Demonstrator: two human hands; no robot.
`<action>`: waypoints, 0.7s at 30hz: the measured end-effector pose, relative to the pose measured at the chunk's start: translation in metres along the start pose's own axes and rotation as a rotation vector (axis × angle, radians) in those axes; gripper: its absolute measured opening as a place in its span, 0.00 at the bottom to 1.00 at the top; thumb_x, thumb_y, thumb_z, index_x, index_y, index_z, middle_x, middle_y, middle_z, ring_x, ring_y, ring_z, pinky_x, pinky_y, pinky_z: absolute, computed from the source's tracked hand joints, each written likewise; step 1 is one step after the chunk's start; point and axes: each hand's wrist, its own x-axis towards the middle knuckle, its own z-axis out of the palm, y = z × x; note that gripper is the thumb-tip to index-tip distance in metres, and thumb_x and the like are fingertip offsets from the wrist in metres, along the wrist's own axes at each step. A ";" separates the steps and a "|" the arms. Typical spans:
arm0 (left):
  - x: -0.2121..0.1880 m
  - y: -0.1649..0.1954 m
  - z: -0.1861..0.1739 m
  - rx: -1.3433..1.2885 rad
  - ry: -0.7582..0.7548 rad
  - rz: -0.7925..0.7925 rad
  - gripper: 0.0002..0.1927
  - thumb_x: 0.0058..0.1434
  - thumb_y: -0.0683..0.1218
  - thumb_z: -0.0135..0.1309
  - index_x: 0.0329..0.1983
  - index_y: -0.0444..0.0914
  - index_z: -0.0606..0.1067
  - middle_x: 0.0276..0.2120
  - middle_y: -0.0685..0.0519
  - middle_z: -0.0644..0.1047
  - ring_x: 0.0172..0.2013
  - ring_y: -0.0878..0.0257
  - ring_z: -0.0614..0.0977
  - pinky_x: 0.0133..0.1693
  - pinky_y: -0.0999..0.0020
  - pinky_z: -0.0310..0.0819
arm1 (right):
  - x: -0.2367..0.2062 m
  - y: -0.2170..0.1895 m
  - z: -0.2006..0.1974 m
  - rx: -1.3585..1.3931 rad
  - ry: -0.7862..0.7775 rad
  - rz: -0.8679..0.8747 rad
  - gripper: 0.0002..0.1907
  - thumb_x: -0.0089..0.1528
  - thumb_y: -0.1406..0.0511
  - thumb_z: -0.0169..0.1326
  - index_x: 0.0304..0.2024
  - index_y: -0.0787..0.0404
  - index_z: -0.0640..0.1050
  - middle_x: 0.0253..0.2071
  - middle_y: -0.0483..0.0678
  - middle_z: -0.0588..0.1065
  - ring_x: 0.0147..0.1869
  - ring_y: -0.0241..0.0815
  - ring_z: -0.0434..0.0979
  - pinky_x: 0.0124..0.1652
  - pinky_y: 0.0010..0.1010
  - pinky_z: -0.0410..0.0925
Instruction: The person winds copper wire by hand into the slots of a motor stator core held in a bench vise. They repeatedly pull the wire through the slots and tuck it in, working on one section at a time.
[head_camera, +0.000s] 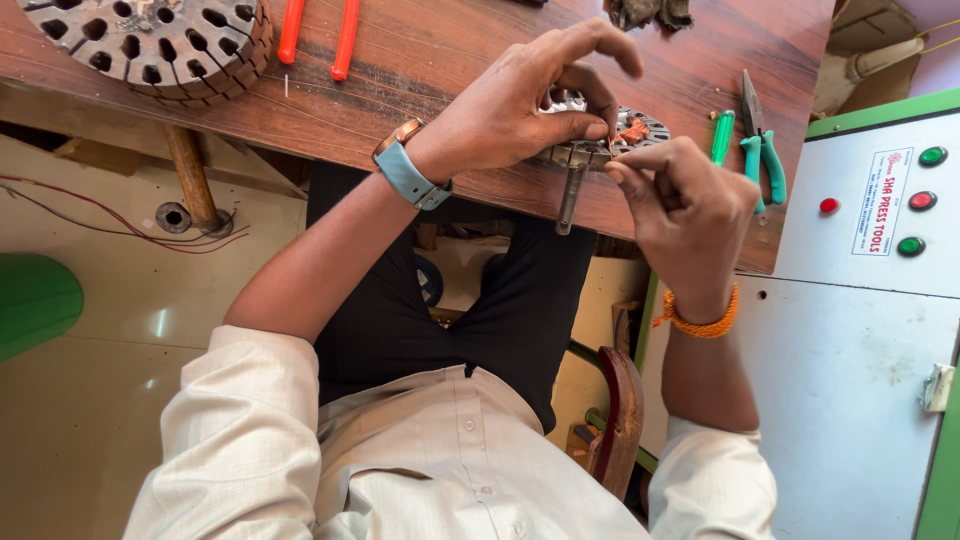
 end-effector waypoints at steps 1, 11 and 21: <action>0.000 0.002 0.000 0.015 0.000 0.002 0.19 0.70 0.37 0.62 0.60 0.39 0.70 0.53 0.54 0.80 0.52 0.66 0.87 0.56 0.68 0.84 | -0.004 -0.002 0.003 0.028 0.026 0.007 0.07 0.68 0.73 0.68 0.39 0.65 0.80 0.24 0.42 0.73 0.24 0.27 0.64 0.26 0.24 0.56; 0.002 0.035 0.007 0.118 0.022 -0.043 0.18 0.66 0.42 0.66 0.56 0.40 0.73 0.47 0.56 0.81 0.51 0.64 0.82 0.50 0.66 0.78 | -0.040 0.010 0.044 0.040 0.171 -0.098 0.06 0.66 0.76 0.61 0.41 0.65 0.76 0.32 0.52 0.76 0.30 0.43 0.77 0.33 0.30 0.67; -0.005 0.021 0.053 0.743 0.112 0.134 0.31 0.57 0.51 0.70 0.65 0.54 0.75 0.53 0.63 0.81 0.43 0.59 0.74 0.50 0.67 0.76 | -0.068 0.035 0.064 0.235 0.137 0.159 0.03 0.67 0.74 0.58 0.39 0.67 0.76 0.24 0.52 0.71 0.24 0.42 0.71 0.29 0.31 0.63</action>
